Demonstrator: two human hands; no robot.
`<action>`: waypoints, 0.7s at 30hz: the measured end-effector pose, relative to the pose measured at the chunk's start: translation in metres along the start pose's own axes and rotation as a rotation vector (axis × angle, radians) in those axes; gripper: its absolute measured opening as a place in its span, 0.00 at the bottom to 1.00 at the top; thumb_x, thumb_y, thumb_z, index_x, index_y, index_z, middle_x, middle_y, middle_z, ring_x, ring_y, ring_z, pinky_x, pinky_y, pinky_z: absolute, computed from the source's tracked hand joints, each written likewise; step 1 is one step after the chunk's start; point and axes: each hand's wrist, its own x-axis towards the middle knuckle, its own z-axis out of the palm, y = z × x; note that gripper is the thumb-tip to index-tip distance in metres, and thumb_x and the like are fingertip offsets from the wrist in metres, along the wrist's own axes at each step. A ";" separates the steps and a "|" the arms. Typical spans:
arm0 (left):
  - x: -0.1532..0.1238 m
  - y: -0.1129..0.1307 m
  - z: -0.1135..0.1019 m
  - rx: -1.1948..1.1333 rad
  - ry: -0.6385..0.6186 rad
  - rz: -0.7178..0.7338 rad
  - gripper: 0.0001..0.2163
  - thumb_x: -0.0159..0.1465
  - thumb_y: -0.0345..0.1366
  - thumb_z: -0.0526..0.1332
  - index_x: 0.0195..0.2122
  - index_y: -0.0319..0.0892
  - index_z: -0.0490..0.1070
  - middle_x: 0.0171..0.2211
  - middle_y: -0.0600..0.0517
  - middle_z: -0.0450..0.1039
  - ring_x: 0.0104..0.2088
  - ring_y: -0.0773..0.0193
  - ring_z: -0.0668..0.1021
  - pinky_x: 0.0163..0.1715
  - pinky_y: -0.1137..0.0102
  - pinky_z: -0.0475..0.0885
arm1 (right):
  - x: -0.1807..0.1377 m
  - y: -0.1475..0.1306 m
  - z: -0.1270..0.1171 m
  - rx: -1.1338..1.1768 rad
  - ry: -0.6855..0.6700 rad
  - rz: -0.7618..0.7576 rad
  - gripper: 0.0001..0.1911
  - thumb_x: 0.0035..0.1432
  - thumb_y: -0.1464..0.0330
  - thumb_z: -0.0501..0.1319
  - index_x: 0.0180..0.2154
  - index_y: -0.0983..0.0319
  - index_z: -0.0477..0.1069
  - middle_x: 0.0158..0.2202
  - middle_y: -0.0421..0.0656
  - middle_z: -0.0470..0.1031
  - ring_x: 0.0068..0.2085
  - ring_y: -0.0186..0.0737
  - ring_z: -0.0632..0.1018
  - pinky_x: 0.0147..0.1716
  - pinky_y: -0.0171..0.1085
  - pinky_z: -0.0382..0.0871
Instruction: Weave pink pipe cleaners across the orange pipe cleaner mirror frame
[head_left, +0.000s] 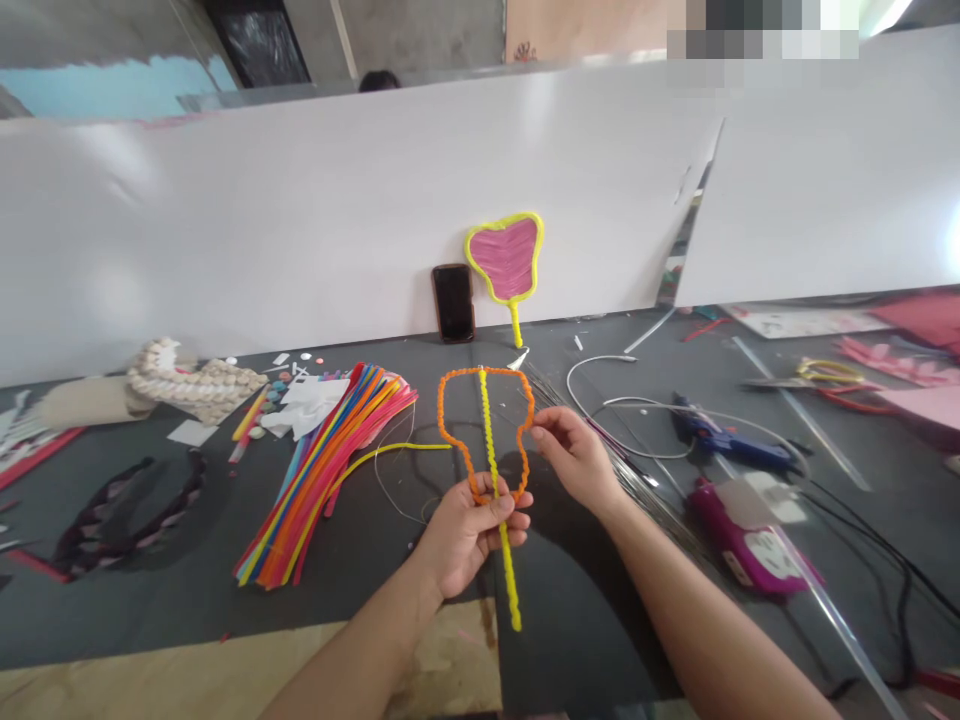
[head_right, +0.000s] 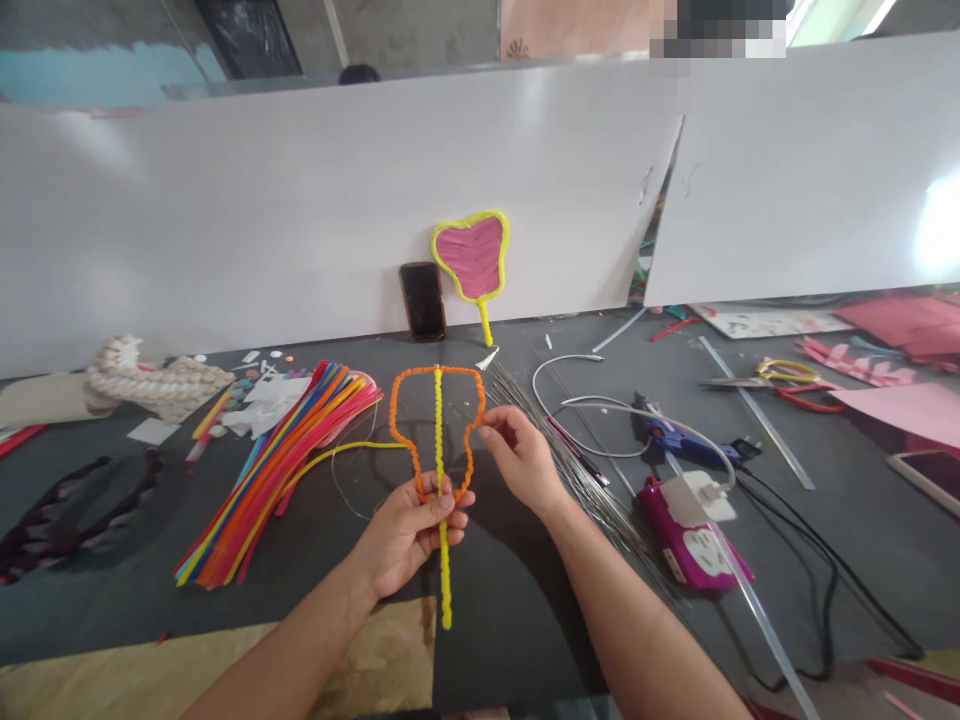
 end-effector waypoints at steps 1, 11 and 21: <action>0.000 0.001 0.000 0.018 0.017 0.009 0.11 0.54 0.30 0.69 0.32 0.38 0.66 0.34 0.47 0.78 0.27 0.69 0.79 0.29 0.75 0.76 | 0.001 0.000 -0.003 -0.152 0.039 -0.123 0.07 0.59 0.65 0.58 0.39 0.60 0.70 0.36 0.44 0.73 0.31 0.36 0.73 0.31 0.36 0.70; 0.001 -0.001 -0.001 0.082 0.019 0.003 0.12 0.53 0.31 0.69 0.32 0.38 0.65 0.33 0.47 0.78 0.27 0.69 0.79 0.29 0.74 0.76 | 0.004 -0.002 -0.017 -0.621 -0.253 -0.538 0.20 0.63 0.77 0.48 0.49 0.56 0.71 0.52 0.45 0.72 0.50 0.38 0.75 0.47 0.38 0.73; 0.000 -0.004 0.001 0.006 0.015 -0.026 0.13 0.53 0.30 0.70 0.32 0.39 0.65 0.33 0.48 0.78 0.27 0.70 0.79 0.29 0.75 0.76 | 0.011 -0.002 -0.024 -0.721 -0.223 -0.687 0.15 0.62 0.77 0.52 0.42 0.58 0.74 0.43 0.46 0.76 0.42 0.39 0.77 0.41 0.38 0.73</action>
